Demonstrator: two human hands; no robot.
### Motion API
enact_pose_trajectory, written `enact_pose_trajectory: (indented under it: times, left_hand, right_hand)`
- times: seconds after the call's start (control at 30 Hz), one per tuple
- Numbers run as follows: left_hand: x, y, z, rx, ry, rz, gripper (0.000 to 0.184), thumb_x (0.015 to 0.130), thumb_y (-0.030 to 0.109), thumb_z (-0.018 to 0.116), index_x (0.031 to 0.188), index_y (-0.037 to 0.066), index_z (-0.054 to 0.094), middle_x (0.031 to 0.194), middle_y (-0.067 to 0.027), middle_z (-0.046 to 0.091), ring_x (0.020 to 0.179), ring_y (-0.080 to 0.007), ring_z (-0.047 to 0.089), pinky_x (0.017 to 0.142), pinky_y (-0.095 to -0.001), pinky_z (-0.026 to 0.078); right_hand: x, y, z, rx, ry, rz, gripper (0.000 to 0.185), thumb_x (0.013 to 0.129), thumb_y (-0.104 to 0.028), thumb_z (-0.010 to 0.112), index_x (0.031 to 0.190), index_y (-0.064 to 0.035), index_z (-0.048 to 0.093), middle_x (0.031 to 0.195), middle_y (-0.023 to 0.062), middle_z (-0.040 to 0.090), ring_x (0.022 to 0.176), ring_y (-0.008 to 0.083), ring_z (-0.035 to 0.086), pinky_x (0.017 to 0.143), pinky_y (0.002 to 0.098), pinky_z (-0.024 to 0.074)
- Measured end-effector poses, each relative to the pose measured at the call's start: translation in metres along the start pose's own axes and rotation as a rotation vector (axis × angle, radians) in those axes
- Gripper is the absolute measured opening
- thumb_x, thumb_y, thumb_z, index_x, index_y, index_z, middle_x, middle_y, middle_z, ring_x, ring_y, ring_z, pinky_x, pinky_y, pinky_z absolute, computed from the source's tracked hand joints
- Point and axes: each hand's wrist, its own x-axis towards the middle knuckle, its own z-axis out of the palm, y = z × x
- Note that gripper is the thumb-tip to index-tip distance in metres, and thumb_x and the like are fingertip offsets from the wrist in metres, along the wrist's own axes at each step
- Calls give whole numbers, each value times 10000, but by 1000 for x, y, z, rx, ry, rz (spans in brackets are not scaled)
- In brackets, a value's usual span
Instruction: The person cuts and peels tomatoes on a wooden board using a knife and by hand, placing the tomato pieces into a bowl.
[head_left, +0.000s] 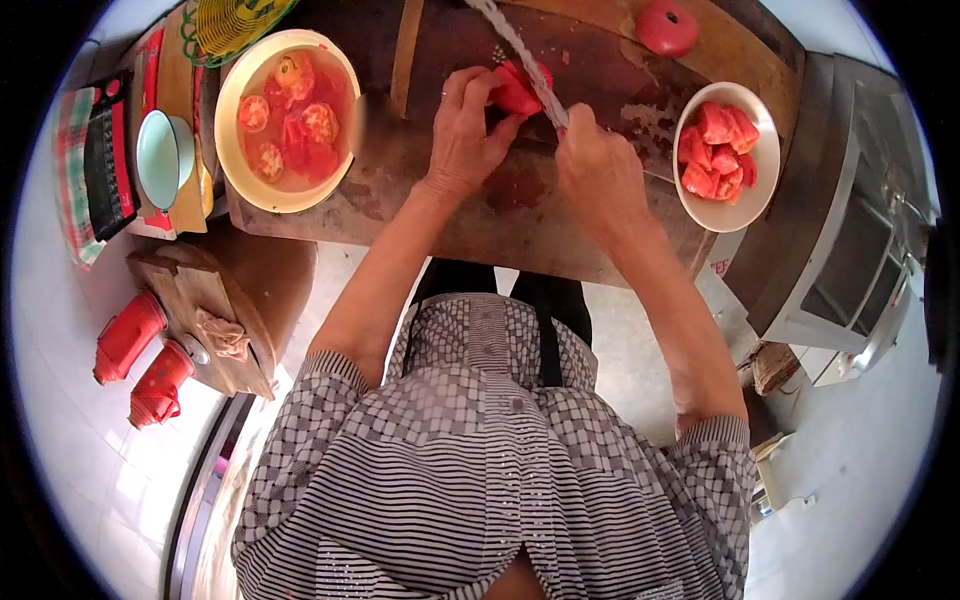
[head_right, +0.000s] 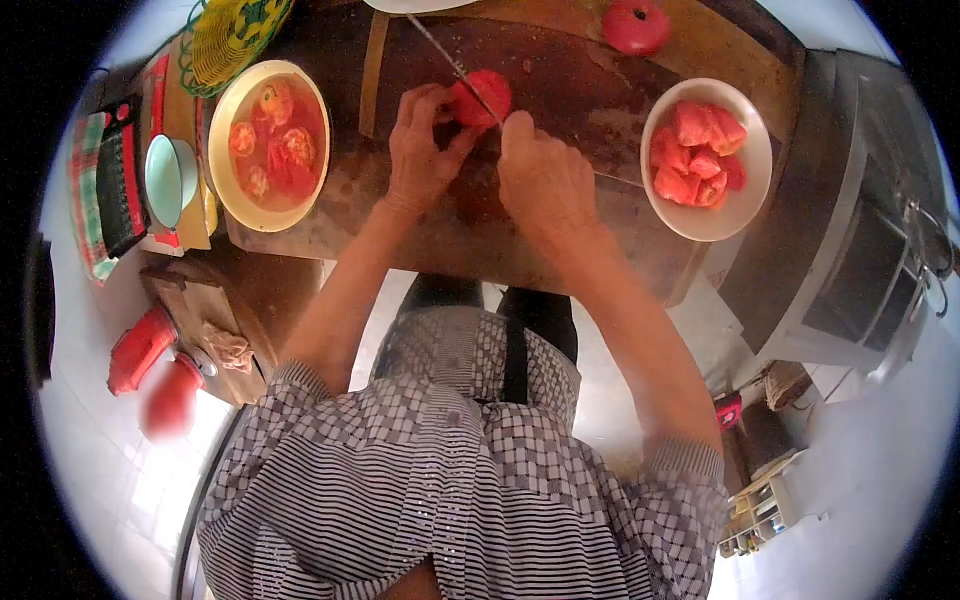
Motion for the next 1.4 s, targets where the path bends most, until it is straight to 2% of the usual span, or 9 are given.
enact_pose_trajectory:
  times: [0.07, 0.27, 0.47, 0.6, 0.8, 1.0, 1.17, 1.3, 1.4]
  left_hand:
    - [-5, -2, 4, -85, 36, -27, 490, 662, 34, 746, 1097, 50, 521, 1094, -173, 521, 961, -368, 525, 805, -406, 460]
    - [-2, 1, -1, 0, 15, 59, 415, 684, 19, 759, 1052, 20, 567, 1093, -150, 538, 928, -294, 600, 748, -343, 547]
    - [2, 12, -1, 83, 26, 119, 421, 677, 41, 761, 1056, 43, 579, 1082, -145, 547, 929, -293, 593, 767, -343, 526]
    - [0, 10, 4, 70, -20, 82, 438, 683, 53, 762, 1073, 57, 562, 1094, -148, 535, 951, -296, 586, 772, -348, 520]
    - [-5, 7, -1, 22, -93, -34, 517, 674, 60, 766, 1130, 78, 523, 1173, -155, 481, 1033, -312, 552, 771, -357, 527]
    - [24, 48, -4, 321, -271, 5, 600, 652, 141, 771, 1192, 158, 511, 1260, -132, 429, 1159, -332, 465, 803, -425, 535]
    - [40, 39, 5, 493, -513, -24, 558, 650, 127, 753, 1170, 151, 553, 1237, -104, 487, 1128, -324, 503, 836, -398, 510]
    - [53, 7, -11, -66, -348, -212, 464, 625, 123, 711, 1076, 119, 603, 981, -135, 591, 921, -323, 589, 843, -384, 481]
    - [57, 8, -22, 41, -361, -192, 497, 668, 104, 707, 1150, 95, 584, 1085, -148, 588, 1024, -319, 583, 887, -352, 475]
  right_hand:
    - [-7, -4, -8, -38, -53, -10, 134, 856, -69, 535, 858, -34, 406, 618, 221, 577, 608, 434, 591, 537, 521, 464]
    - [-11, -14, -19, -157, -180, -22, 144, 826, -52, 542, 863, -18, 407, 625, 231, 579, 617, 433, 598, 550, 524, 475]
    - [4, -1, -14, -167, -315, 47, 146, 825, -56, 539, 882, -21, 410, 668, 256, 586, 687, 454, 600, 599, 533, 476]
    - [6, 10, 2, -157, -318, 91, 137, 807, -51, 550, 905, -22, 460, 721, 246, 628, 711, 439, 640, 642, 516, 526]
    - [-22, 15, 18, 16, -82, 170, 141, 883, -135, 534, 961, -34, 474, 693, 237, 594, 664, 454, 589, 570, 510, 464]
    - [-61, 32, 11, 547, 120, 403, 128, 926, -122, 518, 926, 6, 514, 585, 78, 553, 449, 154, 528, 423, 292, 425]
    - [-72, 19, 8, 868, 32, 706, 83, 927, -61, 470, 918, 14, 502, 582, 59, 516, 453, 110, 471, 411, 268, 376]
    - [-82, 20, 20, 1057, 51, 723, 90, 931, -62, 468, 935, 21, 503, 571, 50, 511, 434, 97, 455, 399, 259, 381]
    - [-83, 20, 27, 1162, 71, 783, 101, 933, -75, 478, 941, 20, 511, 577, 50, 517, 439, 94, 460, 399, 255, 391]
